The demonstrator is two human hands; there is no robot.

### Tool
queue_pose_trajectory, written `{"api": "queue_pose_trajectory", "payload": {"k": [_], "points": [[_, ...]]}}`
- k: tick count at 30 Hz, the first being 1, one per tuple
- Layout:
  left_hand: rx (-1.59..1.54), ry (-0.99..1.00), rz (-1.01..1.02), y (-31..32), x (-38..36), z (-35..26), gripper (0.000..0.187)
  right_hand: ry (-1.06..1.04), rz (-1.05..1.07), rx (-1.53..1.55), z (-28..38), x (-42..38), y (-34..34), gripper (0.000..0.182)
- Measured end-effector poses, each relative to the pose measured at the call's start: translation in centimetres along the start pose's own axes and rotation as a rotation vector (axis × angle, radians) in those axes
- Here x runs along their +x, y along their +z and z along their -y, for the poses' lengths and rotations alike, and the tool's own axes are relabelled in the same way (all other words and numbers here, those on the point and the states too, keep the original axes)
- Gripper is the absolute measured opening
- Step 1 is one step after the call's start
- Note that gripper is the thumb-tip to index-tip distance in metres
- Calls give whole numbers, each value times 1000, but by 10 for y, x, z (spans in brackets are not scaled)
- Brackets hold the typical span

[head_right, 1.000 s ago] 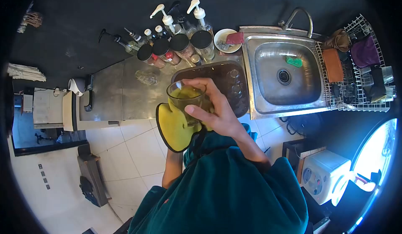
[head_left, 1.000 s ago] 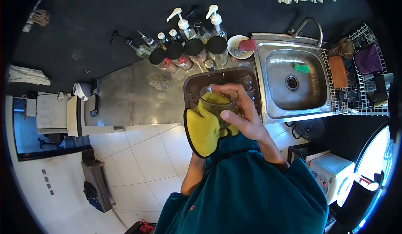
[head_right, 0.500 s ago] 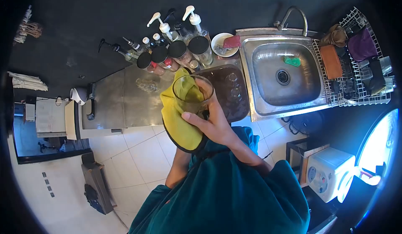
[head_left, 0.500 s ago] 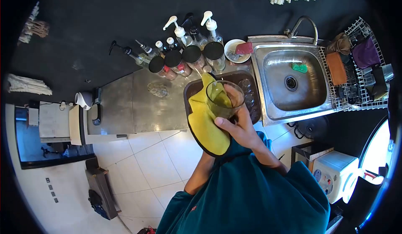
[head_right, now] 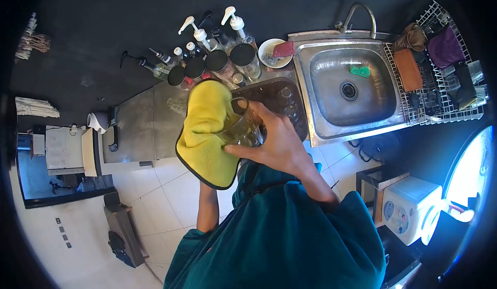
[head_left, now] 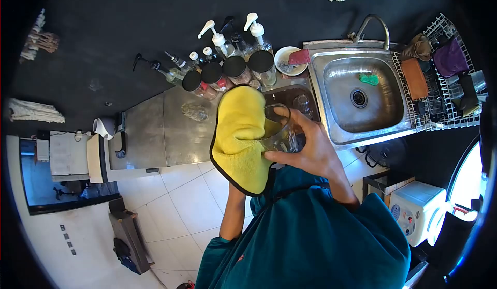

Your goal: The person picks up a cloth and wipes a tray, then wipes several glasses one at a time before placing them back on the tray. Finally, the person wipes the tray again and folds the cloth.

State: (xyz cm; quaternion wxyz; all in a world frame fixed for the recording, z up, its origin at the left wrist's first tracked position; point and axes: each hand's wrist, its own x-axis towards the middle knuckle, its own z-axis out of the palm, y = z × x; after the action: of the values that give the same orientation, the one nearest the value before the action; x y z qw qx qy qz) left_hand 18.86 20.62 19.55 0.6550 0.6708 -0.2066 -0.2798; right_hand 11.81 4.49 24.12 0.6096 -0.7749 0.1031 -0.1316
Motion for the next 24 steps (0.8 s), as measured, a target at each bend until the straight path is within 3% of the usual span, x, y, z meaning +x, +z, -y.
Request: {"api": "queue_pose_trajectory", "payload": {"k": [3,5,11,12,14,18,20,23,24], "points": [[16,-13,18,-6,4,-2,49,8,34,-85,-10,0,-6,76],[24,-17,25,-18,-26,-1,49,-195,38,-265,-18,3,-8,73],[48,-40,47,-15,-12,-2,49,-197,65,-274,-15,7,-14,76],[-138,-39,-13,-12,-12,10,47,-199,63,-274,-12,8,-16,76],[-113,-24,-24,-8,-12,10,46,-104,140,-93,-7,8,-17,75],[-21,45,-95,0,-12,2,46,-172,141,85,-4,9,-19,72],[31,97,-139,0,-8,-5,46,50,121,518,-2,6,-21,59],[103,151,-190,2,-11,-9,45,64,71,499,-10,5,-12,48],[-247,82,-259,0,-14,0,46,-25,34,379,-8,4,-11,42]]}}
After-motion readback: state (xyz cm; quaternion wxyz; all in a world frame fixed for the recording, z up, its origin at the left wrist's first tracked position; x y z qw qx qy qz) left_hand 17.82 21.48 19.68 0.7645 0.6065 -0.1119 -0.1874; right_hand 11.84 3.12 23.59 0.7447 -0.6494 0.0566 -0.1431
